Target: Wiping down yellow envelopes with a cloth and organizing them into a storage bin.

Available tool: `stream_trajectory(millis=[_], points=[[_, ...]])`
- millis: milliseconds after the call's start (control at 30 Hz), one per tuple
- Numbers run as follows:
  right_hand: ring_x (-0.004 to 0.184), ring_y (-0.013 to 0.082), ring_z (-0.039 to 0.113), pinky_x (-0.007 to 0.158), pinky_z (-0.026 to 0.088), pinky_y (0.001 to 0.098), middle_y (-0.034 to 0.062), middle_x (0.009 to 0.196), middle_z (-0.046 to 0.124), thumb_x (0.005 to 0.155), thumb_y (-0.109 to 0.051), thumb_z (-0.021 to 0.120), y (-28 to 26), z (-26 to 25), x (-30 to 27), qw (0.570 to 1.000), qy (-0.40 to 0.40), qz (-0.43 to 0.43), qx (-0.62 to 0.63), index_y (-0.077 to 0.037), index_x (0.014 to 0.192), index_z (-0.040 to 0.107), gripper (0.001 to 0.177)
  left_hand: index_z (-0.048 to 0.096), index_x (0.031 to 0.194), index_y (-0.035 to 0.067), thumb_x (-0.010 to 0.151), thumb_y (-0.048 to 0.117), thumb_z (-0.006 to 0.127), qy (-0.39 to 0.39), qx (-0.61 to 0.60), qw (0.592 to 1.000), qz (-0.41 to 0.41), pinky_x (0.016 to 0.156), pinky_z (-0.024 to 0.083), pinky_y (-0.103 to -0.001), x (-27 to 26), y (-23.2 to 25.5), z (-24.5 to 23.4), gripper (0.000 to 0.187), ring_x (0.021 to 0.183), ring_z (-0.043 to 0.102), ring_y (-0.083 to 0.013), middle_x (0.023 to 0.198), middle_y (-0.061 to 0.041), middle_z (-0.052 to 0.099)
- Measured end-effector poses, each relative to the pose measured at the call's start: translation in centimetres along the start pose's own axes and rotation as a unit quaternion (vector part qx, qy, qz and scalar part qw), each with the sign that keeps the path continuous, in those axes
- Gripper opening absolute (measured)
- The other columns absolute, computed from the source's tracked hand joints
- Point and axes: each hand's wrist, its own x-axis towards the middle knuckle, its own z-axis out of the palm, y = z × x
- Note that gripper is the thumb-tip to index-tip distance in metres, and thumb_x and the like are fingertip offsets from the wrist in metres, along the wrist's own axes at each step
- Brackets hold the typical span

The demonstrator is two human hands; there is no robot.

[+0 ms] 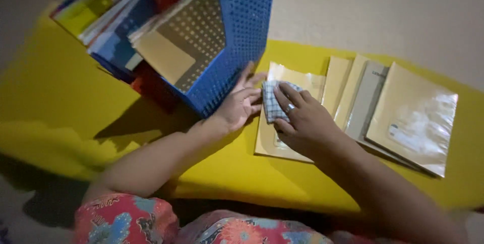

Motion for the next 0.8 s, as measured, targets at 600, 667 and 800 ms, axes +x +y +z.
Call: stream_trajectory(millis=[600,667,800], points=[[0.121,0.0474,0.055,0.102,0.048,0.0497,0.0279,0.154,0.038,0.090,-0.033,0.069,-1.2,-0.2,0.1,0.972,0.003,0.068,0.223,0.002,0.152,0.039,0.077,0.022,0.164,0.016,0.109,0.018,0.034,-0.013,-0.016,1.000,0.019,0.115,0.044,-0.044,-0.5,-1.1,1.7,0.057,0.139,0.049,-0.0291,0.158,-0.016,0.042],[0.119,0.0477,0.057,0.099,0.051,0.0497,0.0294,0.151,0.040,0.089,-0.034,0.068,-2.5,0.2,-0.8,0.977,-0.028,0.079,0.195,0.003,0.150,0.039,0.077,0.022,0.164,0.016,0.109,0.019,0.033,-0.007,-0.013,1.000,0.017,0.114,0.044,-0.043,0.5,-1.9,0.6,0.056,0.139,0.048,-0.0281,0.159,-0.014,0.042],[0.112,0.0488,0.062,0.088,0.058,0.0505,0.0344,0.146,0.043,0.092,-0.037,0.063,-4.3,0.5,-2.4,0.987,-0.095,0.076,0.104,0.006,0.149,0.037,0.076,0.023,0.163,0.016,0.110,0.022,0.032,0.013,0.048,0.999,0.005,0.113,0.044,-0.043,1.3,-0.9,1.0,0.054,0.138,0.049,-0.0286,0.156,-0.015,0.043]])
